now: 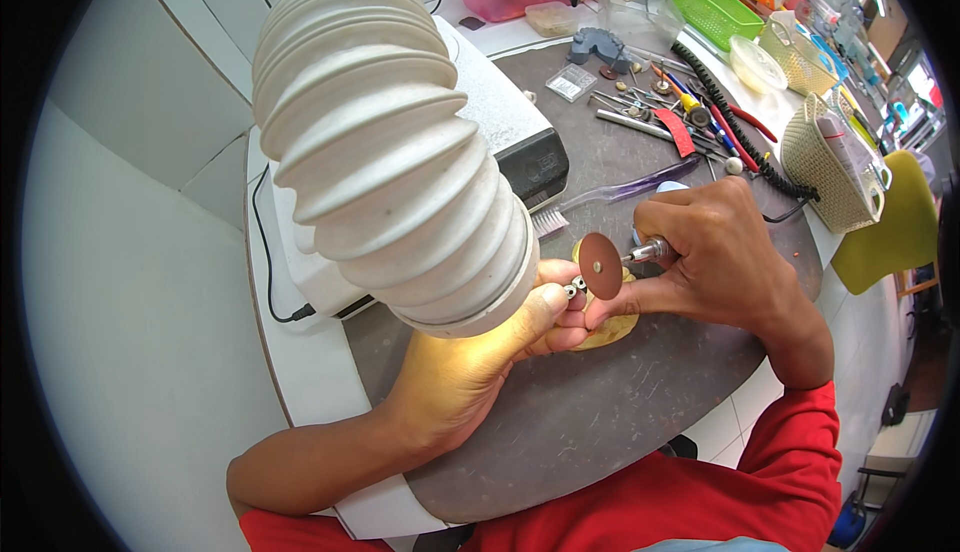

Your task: The person uses a rotary tool to grind and smooth a small metal component attached to a yellow denture base. They repeatedly switch between grinding and fitting the denture against a blue opposing mold to check alignment.

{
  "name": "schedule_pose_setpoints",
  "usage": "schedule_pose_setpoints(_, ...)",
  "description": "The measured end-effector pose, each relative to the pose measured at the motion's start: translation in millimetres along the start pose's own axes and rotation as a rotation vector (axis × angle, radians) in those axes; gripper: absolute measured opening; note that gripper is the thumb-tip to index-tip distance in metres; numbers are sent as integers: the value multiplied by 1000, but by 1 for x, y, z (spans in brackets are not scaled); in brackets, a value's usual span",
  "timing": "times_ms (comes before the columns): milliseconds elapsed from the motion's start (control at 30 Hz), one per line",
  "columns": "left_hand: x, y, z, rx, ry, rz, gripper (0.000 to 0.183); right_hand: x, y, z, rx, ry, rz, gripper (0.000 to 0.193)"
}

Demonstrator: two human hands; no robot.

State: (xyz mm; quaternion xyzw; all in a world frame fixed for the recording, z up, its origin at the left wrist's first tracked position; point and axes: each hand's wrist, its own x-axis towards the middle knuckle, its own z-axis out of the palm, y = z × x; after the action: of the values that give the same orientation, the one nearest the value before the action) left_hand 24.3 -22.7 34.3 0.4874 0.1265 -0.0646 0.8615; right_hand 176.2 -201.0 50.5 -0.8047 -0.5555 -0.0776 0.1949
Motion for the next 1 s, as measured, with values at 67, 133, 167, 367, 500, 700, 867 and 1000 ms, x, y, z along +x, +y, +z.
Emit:
schedule_pose_setpoints(67,0,-2,0,-16,11,5,26,0,-1,-1,-5,-2,-3,72)
schedule_pose_setpoints(133,0,-2,0,-21,17,7,26,0,0,-1,-3,-6,-2,71)
schedule_pose_setpoints(167,0,-2,0,-19,19,6,26,0,0,-1,-1,-9,-1,71)
schedule_pose_setpoints(367,1,0,0,-12,15,4,27,0,0,0,9,2,-2,70)
schedule_pose_setpoints(500,0,1,1,-4,9,-1,28,-1,1,1,23,26,10,70)
schedule_pose_setpoints(700,0,1,1,20,23,-7,28,0,1,1,15,14,2,71)
schedule_pose_setpoints(867,0,0,0,17,13,-4,28,0,0,0,-4,-1,2,72)
schedule_pose_setpoints(1000,-1,-1,0,8,25,-4,28,0,1,1,3,2,2,72)
